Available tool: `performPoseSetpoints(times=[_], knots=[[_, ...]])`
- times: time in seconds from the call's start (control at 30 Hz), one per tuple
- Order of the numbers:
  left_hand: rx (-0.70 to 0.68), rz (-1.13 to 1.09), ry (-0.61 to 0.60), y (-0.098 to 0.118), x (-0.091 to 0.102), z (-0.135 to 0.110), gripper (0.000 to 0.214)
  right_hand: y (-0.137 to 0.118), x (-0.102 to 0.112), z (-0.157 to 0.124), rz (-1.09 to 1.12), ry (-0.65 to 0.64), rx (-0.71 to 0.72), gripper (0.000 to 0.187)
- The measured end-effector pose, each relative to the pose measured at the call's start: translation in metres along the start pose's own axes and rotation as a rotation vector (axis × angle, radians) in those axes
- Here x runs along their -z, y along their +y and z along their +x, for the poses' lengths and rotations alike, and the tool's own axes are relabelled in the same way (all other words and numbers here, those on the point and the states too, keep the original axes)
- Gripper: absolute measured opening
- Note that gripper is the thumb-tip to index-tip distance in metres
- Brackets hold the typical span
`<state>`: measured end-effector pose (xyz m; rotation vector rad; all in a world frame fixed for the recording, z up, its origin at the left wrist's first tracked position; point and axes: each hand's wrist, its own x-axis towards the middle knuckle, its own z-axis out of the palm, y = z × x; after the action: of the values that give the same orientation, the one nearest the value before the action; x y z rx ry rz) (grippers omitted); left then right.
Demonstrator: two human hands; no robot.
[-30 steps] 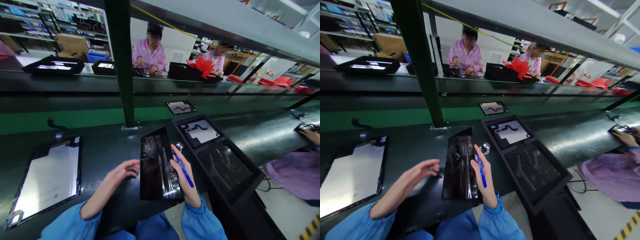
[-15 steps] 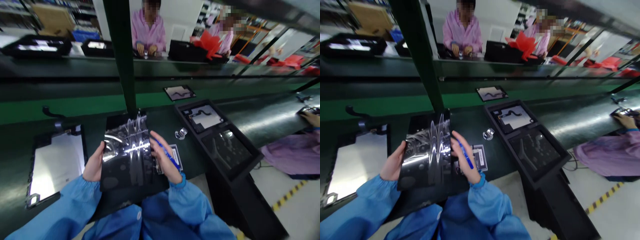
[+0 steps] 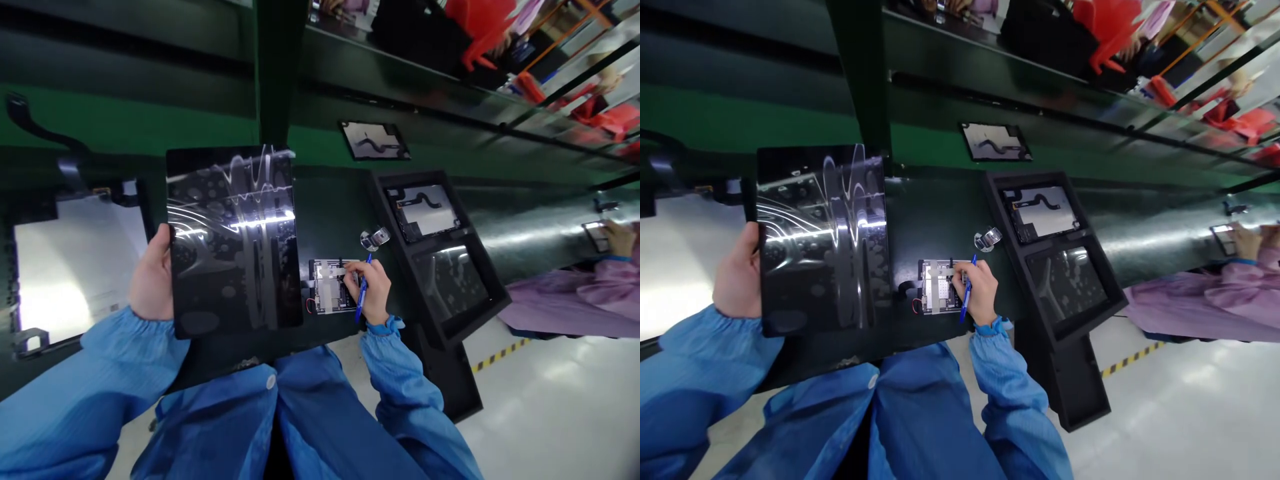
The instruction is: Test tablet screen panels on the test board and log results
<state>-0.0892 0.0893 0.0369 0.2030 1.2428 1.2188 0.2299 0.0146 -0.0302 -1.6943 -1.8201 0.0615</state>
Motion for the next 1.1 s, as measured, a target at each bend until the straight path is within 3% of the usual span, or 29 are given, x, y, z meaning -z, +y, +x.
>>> performPoseSetpoints(times=[0.17, 0.37, 0.5, 0.57, 0.67, 0.73, 0.83, 0.97, 1.1], knots=[[0.011, 0.006, 0.017, -0.004, 0.000, 0.001, 0.045, -0.003, 0.001, 0.004, 0.027, -0.037, 0.008, 0.013], [0.183, -0.118, -0.084, -0.004, -0.005, -0.004, 0.048, 0.002, 0.003, 0.005, -0.033, -0.066, 0.031, 0.012], [0.218, -0.150, -0.112, -0.009, -0.007, -0.004, 0.046, -0.028, 0.004, 0.014, 0.099, 0.148, -0.040, 0.006], [0.187, -0.141, -0.115, -0.014, -0.007, -0.002, 0.048, -0.057, 0.003, 0.019, 0.283, 0.173, -0.118, 0.020], [0.151, -0.142, -0.170, -0.022, -0.004, 0.001, 0.045, -0.098, -0.002, 0.025, 0.535, -0.087, -0.126, 0.072], [0.136, -0.153, -0.228, -0.026, -0.002, 0.003, 0.041, -0.114, -0.006, 0.028, 0.604, -0.215, -0.110, 0.090], [0.143, -0.168, -0.293, -0.029, 0.001, 0.003, 0.043, -0.121, -0.014, 0.028, 0.636, -0.228, -0.119, 0.085], [0.195, -0.209, -0.294, -0.030, 0.000, -0.001, 0.045, -0.124, -0.022, 0.024, 0.582, -0.106, -0.155, 0.069], [0.181, -0.194, -0.293, -0.030, -0.003, -0.003, 0.045, -0.129, -0.027, 0.023, 0.466, -0.043, -0.209, 0.088]])
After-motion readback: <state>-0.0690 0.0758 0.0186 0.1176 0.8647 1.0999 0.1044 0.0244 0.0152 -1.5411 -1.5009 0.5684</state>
